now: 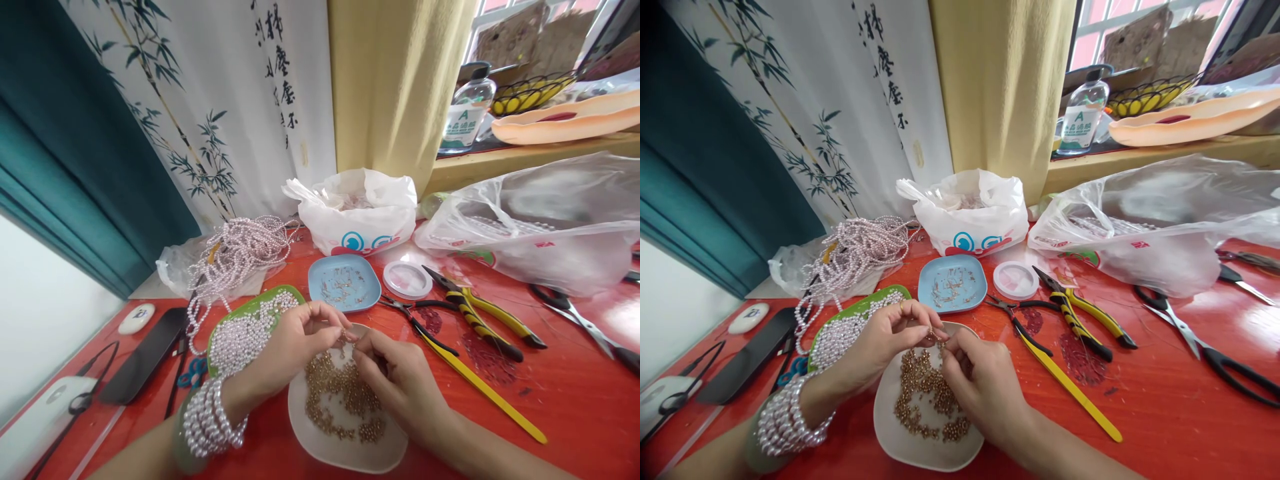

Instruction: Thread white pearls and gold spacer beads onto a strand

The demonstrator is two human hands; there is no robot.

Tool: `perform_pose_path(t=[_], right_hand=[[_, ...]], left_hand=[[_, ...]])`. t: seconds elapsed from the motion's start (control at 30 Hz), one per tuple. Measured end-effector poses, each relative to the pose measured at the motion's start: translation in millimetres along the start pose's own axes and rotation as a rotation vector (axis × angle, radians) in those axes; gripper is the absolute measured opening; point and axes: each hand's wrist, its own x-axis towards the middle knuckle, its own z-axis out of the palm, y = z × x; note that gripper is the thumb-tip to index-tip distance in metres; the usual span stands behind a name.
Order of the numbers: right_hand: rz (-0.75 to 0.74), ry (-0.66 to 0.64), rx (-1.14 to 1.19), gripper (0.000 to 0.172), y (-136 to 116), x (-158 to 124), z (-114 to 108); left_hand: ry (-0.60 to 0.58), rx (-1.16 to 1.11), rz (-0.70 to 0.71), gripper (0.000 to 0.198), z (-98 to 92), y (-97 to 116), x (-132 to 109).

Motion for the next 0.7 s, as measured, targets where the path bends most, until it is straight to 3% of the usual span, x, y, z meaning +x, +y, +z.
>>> perform_pose_path(t=[0.33,0.7], right_hand=[[-0.02,0.055,-0.019,0.02,-1.2,-0.2,-0.6],[-0.104,0.173,-0.009,0.017,-1.3,2.9,-4.0]], left_hand=[[0.049,-0.009,-0.04,0.003,0.8,-1.6,2.3],[0.114,0.022,-0.13,0.023,6.8,-1.3,0.6]])
